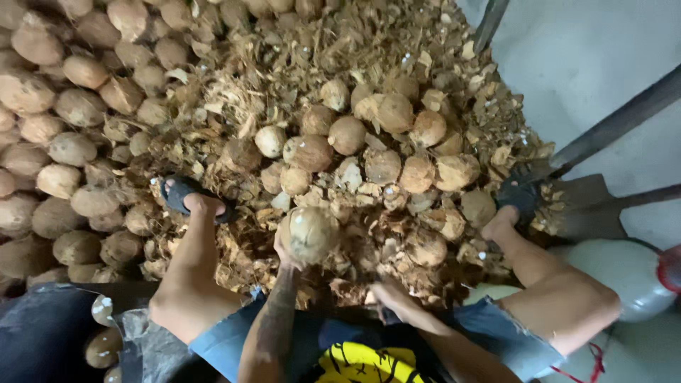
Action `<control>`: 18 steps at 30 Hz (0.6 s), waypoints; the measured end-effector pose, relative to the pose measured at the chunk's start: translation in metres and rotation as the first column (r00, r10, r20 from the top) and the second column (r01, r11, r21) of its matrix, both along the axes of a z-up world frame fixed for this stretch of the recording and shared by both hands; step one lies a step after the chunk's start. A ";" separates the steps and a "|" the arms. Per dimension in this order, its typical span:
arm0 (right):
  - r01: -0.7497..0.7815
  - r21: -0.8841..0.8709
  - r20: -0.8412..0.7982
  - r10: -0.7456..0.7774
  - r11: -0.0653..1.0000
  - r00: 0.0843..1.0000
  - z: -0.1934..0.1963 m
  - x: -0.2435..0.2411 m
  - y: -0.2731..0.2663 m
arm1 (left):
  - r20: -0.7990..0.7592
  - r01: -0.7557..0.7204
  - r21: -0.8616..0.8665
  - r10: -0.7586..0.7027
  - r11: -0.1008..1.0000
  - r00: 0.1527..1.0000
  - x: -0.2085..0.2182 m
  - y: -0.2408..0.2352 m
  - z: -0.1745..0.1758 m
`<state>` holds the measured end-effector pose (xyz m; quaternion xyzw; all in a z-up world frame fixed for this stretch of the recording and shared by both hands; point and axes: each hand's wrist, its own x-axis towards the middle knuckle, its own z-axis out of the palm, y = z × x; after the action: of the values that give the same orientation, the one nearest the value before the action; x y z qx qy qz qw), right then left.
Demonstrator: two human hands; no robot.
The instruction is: The person sits on the ground and uses a large knife to peel the husks off coconuts. They hold each coconut with one hand while striking and scraping away the outer layer with the knife, then place the peeled coconuts into a nearby bucket.
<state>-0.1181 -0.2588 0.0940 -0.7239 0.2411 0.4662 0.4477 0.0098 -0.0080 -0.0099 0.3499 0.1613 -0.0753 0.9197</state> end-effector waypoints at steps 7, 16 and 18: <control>-0.149 0.204 0.719 -0.045 0.968 0.694 0.060 0.012 -0.015 | 0.460 -0.362 0.359 0.174 0.860 0.871 0.005 0.029 -0.018; -0.067 0.743 0.218 -0.145 0.666 0.965 0.015 0.005 0.022 | -0.375 -0.044 -0.224 -0.044 0.974 0.926 -0.007 0.003 -0.006; -0.081 -0.099 0.098 0.091 0.992 0.991 -0.004 -0.002 0.016 | -0.326 -0.035 -0.221 -0.040 0.975 0.944 0.008 0.005 -0.002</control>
<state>-0.1202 -0.2427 0.0898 -0.7770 0.2081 0.4353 0.4043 0.0174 -0.0027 -0.0119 0.2269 0.3025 -0.1515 0.9133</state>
